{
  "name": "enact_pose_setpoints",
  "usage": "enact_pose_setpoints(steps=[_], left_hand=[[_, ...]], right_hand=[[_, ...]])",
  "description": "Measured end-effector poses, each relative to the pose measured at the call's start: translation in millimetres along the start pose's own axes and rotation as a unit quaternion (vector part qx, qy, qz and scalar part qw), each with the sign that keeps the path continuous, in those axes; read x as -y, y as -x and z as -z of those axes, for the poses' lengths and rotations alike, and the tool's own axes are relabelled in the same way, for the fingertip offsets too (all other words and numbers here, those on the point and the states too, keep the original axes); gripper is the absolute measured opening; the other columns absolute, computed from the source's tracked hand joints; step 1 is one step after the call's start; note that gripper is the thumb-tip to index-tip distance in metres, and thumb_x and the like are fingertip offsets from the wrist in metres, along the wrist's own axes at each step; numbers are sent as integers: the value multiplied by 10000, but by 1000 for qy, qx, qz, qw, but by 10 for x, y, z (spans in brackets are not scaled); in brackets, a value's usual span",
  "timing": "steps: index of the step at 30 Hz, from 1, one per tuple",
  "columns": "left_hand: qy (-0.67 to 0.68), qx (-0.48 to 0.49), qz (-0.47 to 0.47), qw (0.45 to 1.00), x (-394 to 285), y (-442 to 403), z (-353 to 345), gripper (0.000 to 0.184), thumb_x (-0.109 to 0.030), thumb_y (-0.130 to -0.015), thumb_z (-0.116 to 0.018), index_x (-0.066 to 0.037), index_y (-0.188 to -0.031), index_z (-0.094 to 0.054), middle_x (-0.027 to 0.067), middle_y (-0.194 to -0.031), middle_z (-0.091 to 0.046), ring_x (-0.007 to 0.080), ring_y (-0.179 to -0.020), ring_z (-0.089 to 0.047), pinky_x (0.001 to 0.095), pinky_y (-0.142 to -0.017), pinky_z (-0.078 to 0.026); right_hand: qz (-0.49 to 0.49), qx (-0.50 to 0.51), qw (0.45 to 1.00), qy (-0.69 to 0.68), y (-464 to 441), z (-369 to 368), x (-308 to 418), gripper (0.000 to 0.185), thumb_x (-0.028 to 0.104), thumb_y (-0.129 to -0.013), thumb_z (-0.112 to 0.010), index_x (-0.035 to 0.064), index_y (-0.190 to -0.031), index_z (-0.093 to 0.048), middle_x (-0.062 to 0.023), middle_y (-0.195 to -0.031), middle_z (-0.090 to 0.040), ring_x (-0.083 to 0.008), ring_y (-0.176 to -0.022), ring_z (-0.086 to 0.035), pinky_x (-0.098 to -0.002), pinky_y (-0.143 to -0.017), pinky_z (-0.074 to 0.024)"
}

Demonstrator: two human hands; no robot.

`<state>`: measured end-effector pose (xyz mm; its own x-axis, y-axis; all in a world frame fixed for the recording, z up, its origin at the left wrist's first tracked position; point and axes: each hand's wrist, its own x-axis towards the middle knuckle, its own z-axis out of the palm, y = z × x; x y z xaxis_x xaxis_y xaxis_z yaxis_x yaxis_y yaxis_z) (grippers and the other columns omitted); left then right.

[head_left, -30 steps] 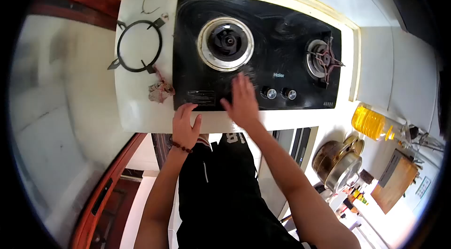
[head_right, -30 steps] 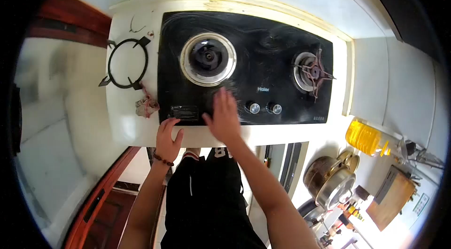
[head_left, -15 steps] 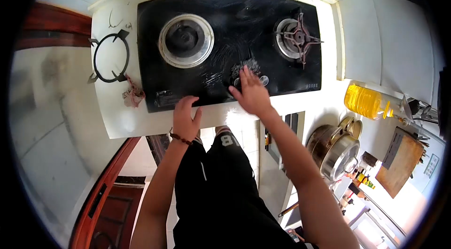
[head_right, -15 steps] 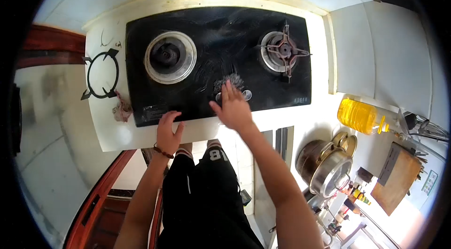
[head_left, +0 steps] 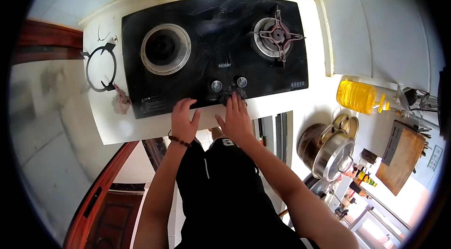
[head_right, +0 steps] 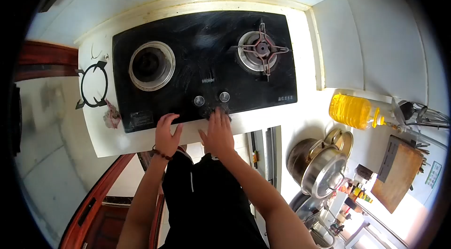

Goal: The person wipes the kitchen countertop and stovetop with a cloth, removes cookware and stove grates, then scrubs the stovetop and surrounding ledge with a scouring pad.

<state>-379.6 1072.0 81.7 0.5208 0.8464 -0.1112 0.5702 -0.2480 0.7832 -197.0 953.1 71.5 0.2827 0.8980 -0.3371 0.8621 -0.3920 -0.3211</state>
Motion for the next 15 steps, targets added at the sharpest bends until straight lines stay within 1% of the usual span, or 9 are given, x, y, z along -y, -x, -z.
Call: enact_pose_setpoints(steps=[2, 3, 4, 5, 6, 9, 11, 13, 15], left_hand=[[-10, -4, 1, 1000, -2, 57, -15, 300, -185, -954, -707, -41, -1216, -679, 177, -1284, -649, 380, -1205, -608, 450, -1032, -495], [-10, -6, -2, 1000, -11, 58, -37, 300, -185, -954, -707, -41, -1216, -679, 177, -1284, -649, 380, -1205, -608, 450, -1032, -495], [-9, -11, -4, 1000, -22, 78, -53, 300, -155, -936, -714, -43, -1211, -673, 181, -1272, -650, 391, -1192, -604, 461, -1025, -493], [-9, -14, -7, 1000, -33, 103, -71, 304, -125, -918, -721, -45, -1207, -667, 185, -1261, -652, 402, -1179, -600, 471, -1017, -490], [-10, -10, -11, 1000, -27, 104, -102, 304, -125, -918, -721, -45, -1207, -667, 185, -1261, -652, 402, -1179, -600, 471, -1017, -490], [-7, 5, -11, 1000, -82, 109, -225, 308, -128, -913, -727, -50, -1205, -668, 183, -1257, -654, 399, -1174, -604, 475, -1010, -495], [-6, 17, -10, 1000, -168, 105, -262, 305, -123, -909, -729, -45, -1197, -667, 182, -1258, -653, 398, -1167, -608, 477, -1004, -497], [-14, 27, -24, 999, -223, 81, -313, 298, -149, -926, -716, -43, -1201, -672, 177, -1252, -657, 390, -1168, -616, 463, -1000, -505], [-18, 37, -32, 999, -318, 99, -325, 296, -175, -943, -703, -41, -1205, -678, 171, -1247, -660, 383, -1168, -624, 450, -997, -514]], right_hand=[[-44, 5, 999, 32, 228, -60, -296, 914, 548, -1011, -571, -153, -1539, -315, -338, -1676, -174, -472, -1554, -212, -495, -1282, -207], [-19, -24, 991, 131, 264, -112, -582, 957, 583, -1003, -569, -156, -1546, -297, -340, -1681, -157, -467, -1557, -215, -503, -1275, -229], [-62, -61, 996, 33, 223, -103, -859, 927, 565, -1012, -568, -157, -1537, -320, -343, -1672, -193, -478, -1523, -299, -504, -1262, -263], [-112, -93, 989, 33, 173, 28, -1037, 858, 521, -1030, -559, -153, -1523, -360, -346, -1644, -273, -503, -1460, -395, -501, -1247, -296], [-119, -138, 982, 45, 119, 120, -1257, 797, 486, -1045, -545, -140, -1514, -392, -338, -1611, -351, -531, -1406, -449, -499, -1251, -284], [-204, -125, 964, 119, -99, 420, -1662, 725, 421, -1032, -575, -100, -1514, -424, -295, -1609, -391, -501, -1414, -430, -531, -1233, -278], [-116, -181, 974, 69, -248, 318, -1699, 697, 390, -1022, -591, -84, -1511, -440, -278, -1611, -398, -488, -1419, -417, -544, -1221, -288], [22, -172, 983, 64, -283, 230, -1406, 657, 332, -1019, -596, -85, -1503, -442, -287, -1577, -430, -504, -1382, -456, -559, -1209, -305], [45, -149, 987, 29, -271, 272, -1472, 652, 326, -1022, -591, -90, -1500, -438, -302, -1562, -440, -510, -1394, -448, -551, -1213, -312]])
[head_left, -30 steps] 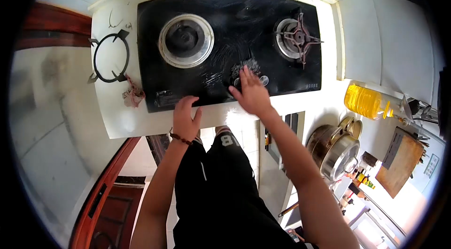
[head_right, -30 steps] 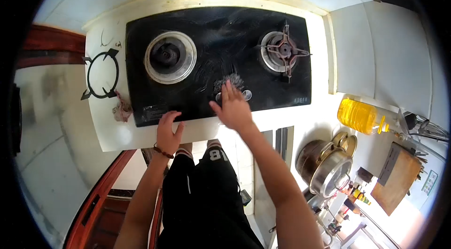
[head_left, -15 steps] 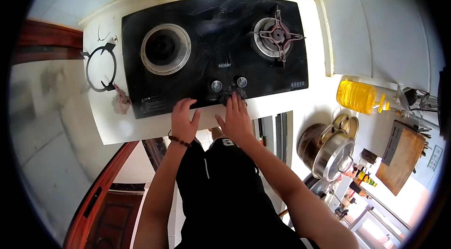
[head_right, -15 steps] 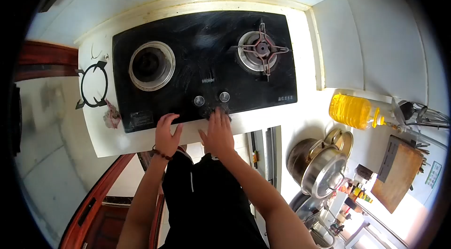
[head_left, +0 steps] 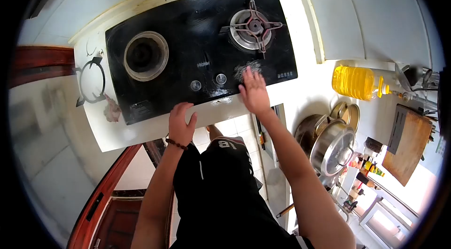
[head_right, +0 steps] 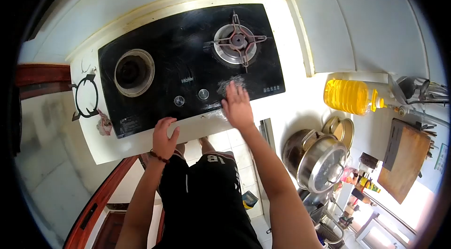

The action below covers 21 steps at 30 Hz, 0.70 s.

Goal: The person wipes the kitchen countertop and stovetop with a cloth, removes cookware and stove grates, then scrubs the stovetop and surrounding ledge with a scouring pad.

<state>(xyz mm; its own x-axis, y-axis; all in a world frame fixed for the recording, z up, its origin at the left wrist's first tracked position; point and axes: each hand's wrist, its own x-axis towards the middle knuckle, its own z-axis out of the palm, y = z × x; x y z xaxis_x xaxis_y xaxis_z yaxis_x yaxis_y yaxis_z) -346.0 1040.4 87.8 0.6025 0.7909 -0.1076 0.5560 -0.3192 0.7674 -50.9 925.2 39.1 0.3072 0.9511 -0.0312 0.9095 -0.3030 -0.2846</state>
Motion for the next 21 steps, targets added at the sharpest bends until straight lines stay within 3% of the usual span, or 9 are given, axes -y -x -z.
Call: enact_pose_setpoints(steps=[3, 4, 6, 8, 9, 13, 15, 18, 21], left_hand=[[4, -9, 1, 1000, -95, -41, 41, 296, -135, -907, -724, -37, -1180, -665, 185, -1215, -664, 396, -1162, -608, 477, -1005, -491], [-1, 2, -7, 1000, -77, -31, 79, 299, -151, -911, -721, -35, -1181, -666, 184, -1209, -665, 395, -1158, -607, 478, -1005, -489], [-7, 11, -11, 1000, -73, -11, 99, 303, -166, -915, -719, -33, -1181, -666, 184, -1204, -666, 394, -1154, -607, 479, -1005, -487], [-49, 19, -21, 998, 20, 35, 41, 308, -185, -920, -712, -30, -1183, -669, 182, -1210, -661, 391, -1144, -607, 475, -1008, -484], [-32, 40, 34, 998, -128, 25, 95, 313, -189, -919, -711, -31, -1185, -671, 181, -1213, -658, 392, -1154, -601, 473, -1021, -477], [-57, 29, 8, 998, -262, 50, 78, 289, -168, -932, -724, -47, -1190, -672, 171, -1201, -664, 363, -1117, -628, 442, -964, -520], [-55, 28, 5, 998, -245, 47, 13, 291, -168, -931, -728, -46, -1189, -675, 170, -1206, -663, 359, -1101, -636, 437, -959, -523], [-24, 39, 16, 999, -313, 30, -79, 307, -186, -911, -727, -31, -1170, -672, 182, -1203, -663, 400, -1139, -607, 477, -1004, -487], [-22, 34, 11, 999, -471, -9, -81, 294, -167, -901, -739, -30, -1151, -670, 178, -1189, -670, 404, -1121, -616, 483, -992, -491]], right_hand=[[-163, -82, 982, -38, -72, 95, -608, 589, 279, -1013, -609, -126, -1428, -507, -344, -1450, -537, -519, -1308, -520, -551, -1154, -369], [-174, -137, 973, 63, -12, -108, -881, 567, 263, -1011, -607, -134, -1407, -526, -348, -1430, -552, -527, -1266, -544, -560, -1128, -384], [-106, -78, 990, -42, 104, -65, -683, 597, 326, -1028, -579, -104, -1439, -518, -313, -1513, -502, -511, -1353, -500, -550, -1176, -353], [-34, 0, 999, -4, 192, -8, -253, 622, 390, -1037, -557, -50, -1474, -514, -259, -1613, -409, -503, -1430, -434, -555, -1224, -299], [-38, 7, 999, -12, 278, 16, -229, 624, 389, -1039, -553, -51, -1479, -509, -256, -1614, -410, -502, -1431, -434, -554, -1224, -299], [-173, -30, 984, 22, 112, 32, -761, 627, 396, -1053, -520, -42, -1500, -492, -235, -1628, -404, -467, -1450, -432, -543, -1227, -303], [-190, -18, 981, 27, -82, 81, -1141, 598, 362, -1067, -497, -31, -1517, -479, -227, -1638, -392, -444, -1456, -432, -544, -1226, -307], [-175, -29, 984, 10, -394, 200, -1428, 571, 340, -1066, -496, -31, -1499, -498, -235, -1618, -420, -456, -1439, -445, -542, -1218, -317], [-124, -21, 992, -28, 2, 158, -1027, 574, 261, -1014, -579, -88, -1462, -499, -290, -1587, -429, -501, -1414, -443, -556, -1188, -340]])
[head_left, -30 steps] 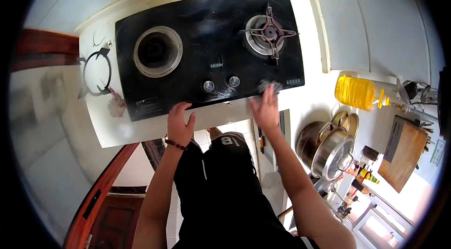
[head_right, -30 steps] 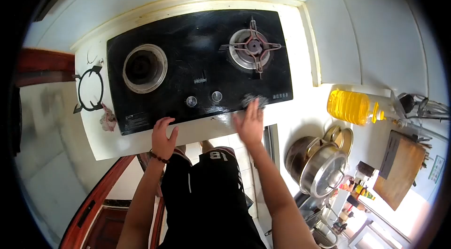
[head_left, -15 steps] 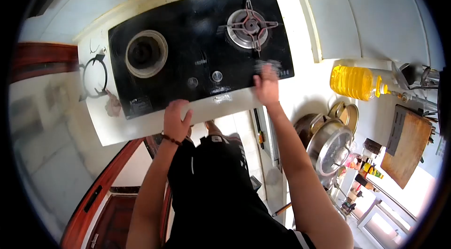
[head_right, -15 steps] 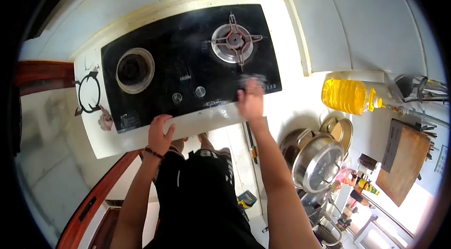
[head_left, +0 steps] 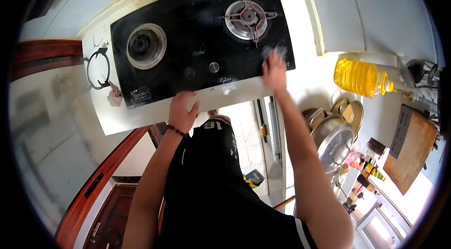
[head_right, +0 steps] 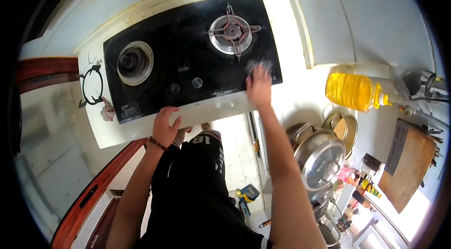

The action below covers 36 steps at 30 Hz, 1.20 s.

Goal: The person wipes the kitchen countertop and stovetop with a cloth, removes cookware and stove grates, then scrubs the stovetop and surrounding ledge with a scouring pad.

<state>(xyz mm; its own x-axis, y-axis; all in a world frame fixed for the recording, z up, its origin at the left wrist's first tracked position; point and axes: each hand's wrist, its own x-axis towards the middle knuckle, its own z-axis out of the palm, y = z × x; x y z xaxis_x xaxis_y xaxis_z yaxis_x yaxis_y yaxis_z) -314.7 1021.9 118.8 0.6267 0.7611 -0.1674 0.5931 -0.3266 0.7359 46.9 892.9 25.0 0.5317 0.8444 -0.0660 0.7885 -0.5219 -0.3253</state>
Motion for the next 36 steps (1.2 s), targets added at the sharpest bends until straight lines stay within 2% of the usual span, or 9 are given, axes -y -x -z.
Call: enact_pose_setpoints(steps=[1, 3, 5, 10, 13, 19, 25, 32, 36], left_hand=[[1, -8, -1, 1000, 4, -55, 11, 294, -167, -901, -739, -30, -1151, -670, 178, -1189, -670, 404, -1121, -616, 483, -992, -491], [-15, -6, -16, 1000, 31, 14, 13, 307, -198, -943, -724, -32, -1196, -674, 165, -1213, -658, 368, -1102, -638, 446, -958, -521], [-24, -9, -12, 1000, 35, 25, 8, 310, -201, -943, -725, -32, -1197, -673, 162, -1216, -657, 367, -1104, -637, 447, -958, -520], [-24, 6, 28, 999, -72, 58, 60, 304, -190, -939, -722, -50, -1205, -675, 157, -1217, -660, 357, -1124, -635, 440, -973, -518], [12, -22, 8, 1000, -57, 78, 91, 291, -173, -900, -745, -38, -1149, -679, 179, -1182, -676, 404, -1132, -613, 487, -995, -484], [11, -20, 44, 999, 124, 173, 200, 311, -194, -920, -743, -36, -1181, -679, 183, -1213, -675, 408, -1174, -604, 482, -1022, -482], [3, -30, 65, 997, 322, 308, -5, 311, -179, -913, -747, -36, -1180, -673, 181, -1213, -673, 406, -1156, -610, 480, -1010, -490], [12, -34, 64, 997, 252, 244, -32, 311, -179, -907, -748, -43, -1175, -673, 175, -1196, -678, 399, -1135, -616, 476, -990, -496], [33, -23, 70, 997, 234, 243, 5, 302, -201, -915, -743, -39, -1160, -675, 164, -1194, -681, 393, -1136, -619, 478, -995, -495]], right_hand=[[51, -13, 998, 28, 243, -202, 65, 615, 280, -994, -608, -83, -1477, -491, -293, -1606, -397, -515, -1438, -411, -574, -1199, -319], [59, 37, 998, -8, 504, -280, 533, 625, 300, -1000, -607, -63, -1495, -487, -272, -1633, -369, -510, -1472, -377, -581, -1226, -276], [90, 10, 996, -24, 282, -330, 780, 609, 322, -1014, -586, -48, -1491, -501, -259, -1636, -373, -506, -1454, -401, -570, -1220, -294], [31, 19, 999, -31, -199, -343, 1042, 632, 363, -1034, -552, -25, -1524, -459, -237, -1629, -395, -504, -1427, -433, -536, -1203, -337], [22, 13, 1000, 11, 163, -303, 1015, 655, 379, -1031, -554, -33, -1529, -449, -226, -1643, -379, -465, -1447, -427, -535, -1203, -336], [-98, 25, 989, 104, -177, 4, -191, 665, 428, -1052, -503, -20, -1540, -443, -229, -1631, -401, -475, -1433, -443, -548, -1205, -332], [-23, 25, 993, 109, -1079, 128, -685, 645, 395, -1059, -486, -28, -1542, -427, -241, -1625, -399, -481, -1425, -447, -514, -1200, -359], [78, 31, 996, 21, 147, 11, -108, 673, 262, -973, -644, -48, -1529, -424, -269, -1637, -356, -529, -1440, -393, -594, -1198, -315], [91, 85, 992, -5, 429, -190, 580, 660, 311, -1012, -599, -56, -1532, -421, -257, -1656, -332, -515, -1468, -366, -577, -1227, -271]])
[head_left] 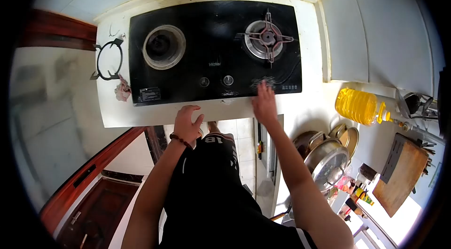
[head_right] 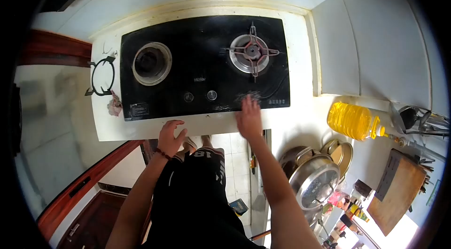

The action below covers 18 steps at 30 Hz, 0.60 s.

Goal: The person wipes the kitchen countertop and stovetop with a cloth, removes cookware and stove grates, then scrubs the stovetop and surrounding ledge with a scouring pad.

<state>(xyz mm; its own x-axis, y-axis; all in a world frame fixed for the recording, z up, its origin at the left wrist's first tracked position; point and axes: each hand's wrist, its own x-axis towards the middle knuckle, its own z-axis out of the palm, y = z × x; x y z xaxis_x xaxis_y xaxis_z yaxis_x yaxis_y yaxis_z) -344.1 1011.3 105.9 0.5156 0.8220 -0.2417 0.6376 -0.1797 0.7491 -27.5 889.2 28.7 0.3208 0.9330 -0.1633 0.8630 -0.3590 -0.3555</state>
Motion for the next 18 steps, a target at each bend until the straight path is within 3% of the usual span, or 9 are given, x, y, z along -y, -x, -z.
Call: enact_pose_setpoints(steps=[3, 7, 9, 13, 18], left_hand=[[-2, -1, 0, 1000, 27, 10, 22, 301, -204, -918, -740, -42, -1164, -677, 157, -1199, -682, 389, -1143, -616, 480, -998, -493], [-7, -1, 13, 1000, 55, 45, 168, 303, -207, -920, -740, -51, -1172, -679, 155, -1207, -678, 385, -1152, -611, 479, -1005, -488], [2, -11, 19, 1000, 152, 87, 225, 300, -205, -922, -737, -50, -1172, -678, 156, -1212, -676, 384, -1152, -611, 477, -1009, -486], [14, -33, 28, 999, 380, 246, 373, 286, -198, -930, -730, -43, -1164, -676, 156, -1205, -681, 378, -1149, -615, 470, -1009, -484], [17, -40, 45, 998, 727, 406, 649, 282, -197, -925, -737, -37, -1148, -674, 157, -1174, -693, 372, -1137, -626, 466, -1002, -489]], right_hand=[[37, -15, 999, -15, -262, -119, 471, 604, 358, -1053, -535, -43, -1501, -478, -246, -1636, -379, -506, -1452, -399, -564, -1223, -292], [-7, -28, 995, -91, -984, -99, 696, 539, 406, -1084, -460, -4, -1405, -599, -239, -1570, -476, -509, -1381, -487, -545, -1182, -369], [-14, 19, 994, -106, -1265, 9, 865, 552, 428, -1088, -435, 3, -1394, -610, -239, -1572, -472, -497, -1392, -482, -543, -1179, -375], [72, 123, 986, -84, -1387, -325, 1426, 556, 446, -1072, -461, 18, -1390, -618, -219, -1571, -485, -459, -1402, -492, -522, -1185, -382], [140, 42, 988, 58, -1007, -471, 2229, 596, 431, -1028, -544, -48, -1376, -611, -220, -1564, -499, -442, -1389, -504, -510, -1187, -378]])
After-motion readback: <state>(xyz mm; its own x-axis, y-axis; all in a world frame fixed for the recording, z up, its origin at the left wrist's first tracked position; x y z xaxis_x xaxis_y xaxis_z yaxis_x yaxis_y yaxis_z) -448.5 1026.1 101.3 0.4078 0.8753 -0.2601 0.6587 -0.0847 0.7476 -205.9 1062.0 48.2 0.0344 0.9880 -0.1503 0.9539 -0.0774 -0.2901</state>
